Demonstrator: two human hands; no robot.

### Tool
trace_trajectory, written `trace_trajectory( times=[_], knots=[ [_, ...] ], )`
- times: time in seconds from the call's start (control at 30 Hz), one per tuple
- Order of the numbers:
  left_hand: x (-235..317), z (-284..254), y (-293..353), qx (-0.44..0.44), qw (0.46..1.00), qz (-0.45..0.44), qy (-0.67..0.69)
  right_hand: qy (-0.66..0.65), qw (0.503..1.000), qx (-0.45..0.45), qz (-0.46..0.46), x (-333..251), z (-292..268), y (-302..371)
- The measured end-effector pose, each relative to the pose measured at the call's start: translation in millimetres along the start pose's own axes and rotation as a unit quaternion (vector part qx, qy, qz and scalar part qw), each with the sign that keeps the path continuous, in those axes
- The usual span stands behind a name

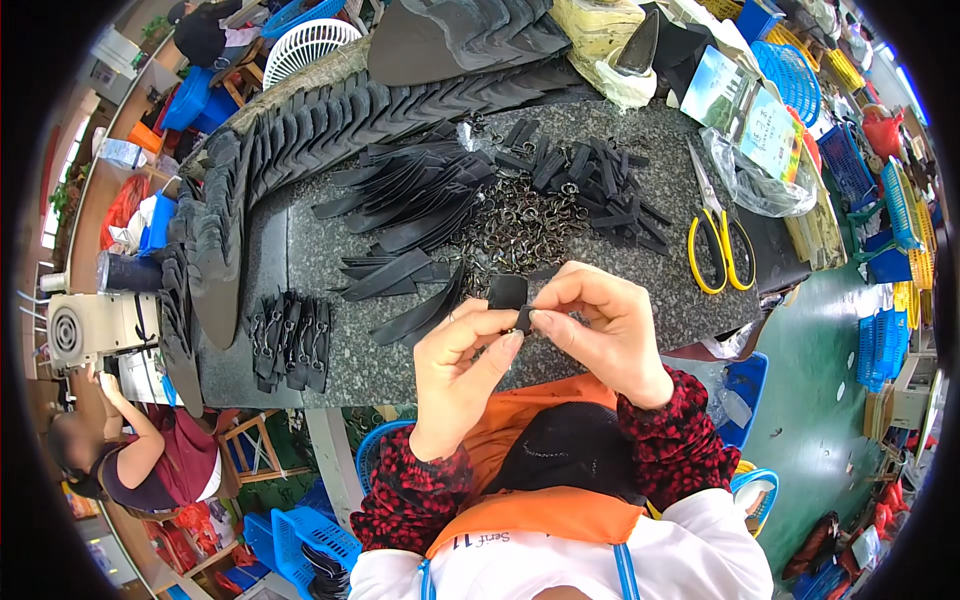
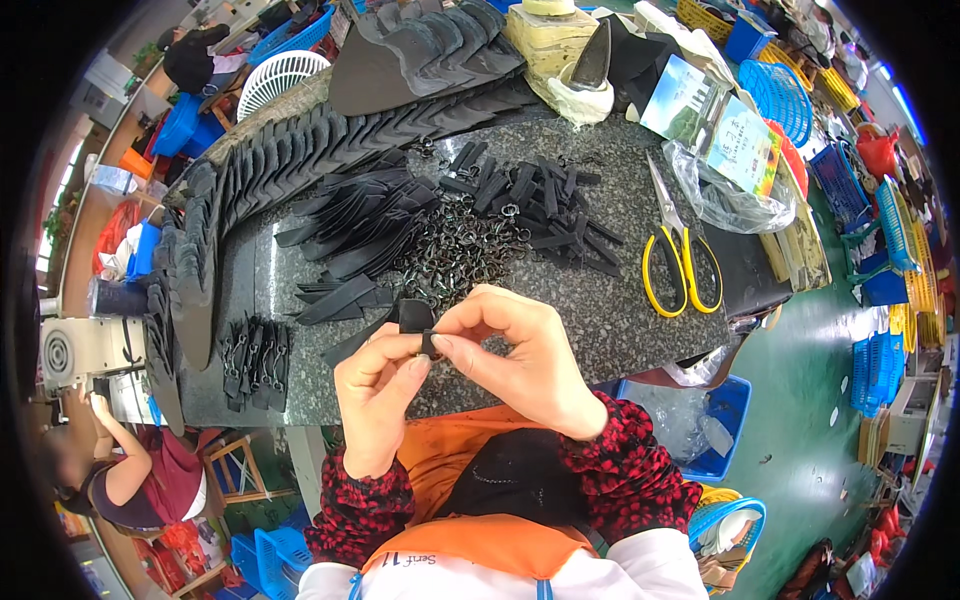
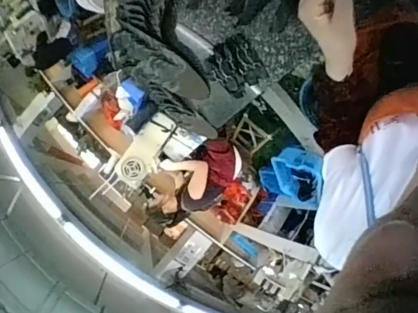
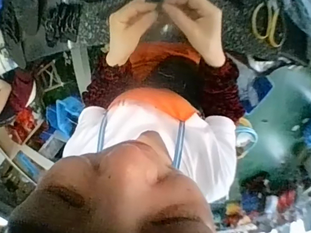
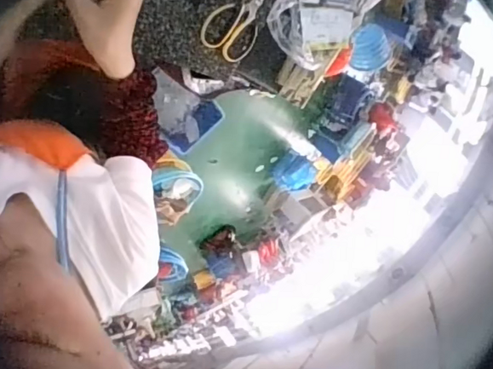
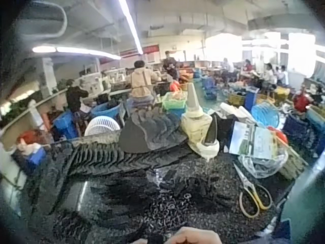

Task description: The person assembles shoe components by threading metal rings onto small straps by hand and trimming strap pieces with scissors.

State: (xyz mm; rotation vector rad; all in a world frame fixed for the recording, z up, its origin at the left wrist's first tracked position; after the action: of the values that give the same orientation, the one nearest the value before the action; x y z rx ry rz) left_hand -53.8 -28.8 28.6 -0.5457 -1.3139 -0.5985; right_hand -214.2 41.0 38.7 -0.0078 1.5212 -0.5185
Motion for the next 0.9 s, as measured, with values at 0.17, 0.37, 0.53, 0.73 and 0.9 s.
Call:
trace_trajectory(
  times=[0.17, 0.37, 0.53, 0.73, 0.9],
  knots=[
    [15.4, 10.3, 2.9, 0.049, 0.998, -0.038, -0.005, 0.135, 0.988, -0.006, -0.068, -6.4, -6.6, -4.6],
    [0.0, 2.3, 4.8, 0.047, 0.997, -0.045, 0.046, 0.182, 0.971, -0.036, -0.148, -7.7, -2.5, -3.4],
    [6.0, 10.6, 2.4, 0.068, 0.990, -0.064, 0.105, 0.231, 0.952, 0.016, -0.200, -6.4, 3.6, -0.1],
    [-0.3, 8.7, 3.3, 0.074, 0.991, -0.029, 0.106, 0.235, 0.952, 0.046, -0.190, -2.8, 13.7, 3.0],
    [3.3, 16.0, 1.5, 0.071, 0.985, -0.088, 0.133, 0.242, 0.950, -0.061, -0.186, -5.6, 7.8, -0.7]
  ],
)
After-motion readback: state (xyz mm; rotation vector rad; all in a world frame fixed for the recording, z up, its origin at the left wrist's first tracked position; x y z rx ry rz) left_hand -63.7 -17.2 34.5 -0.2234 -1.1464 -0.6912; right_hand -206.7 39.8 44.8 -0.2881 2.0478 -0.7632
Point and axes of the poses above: each hand's wrist, its own y-axis away from the middle knuckle, its own z-axis out of the palm, x = y × z, the point moved 1 cm from there along -y, towards the middle knuckle, and after that the axes turned 5 degrees about -z, right-handed, at the moved point
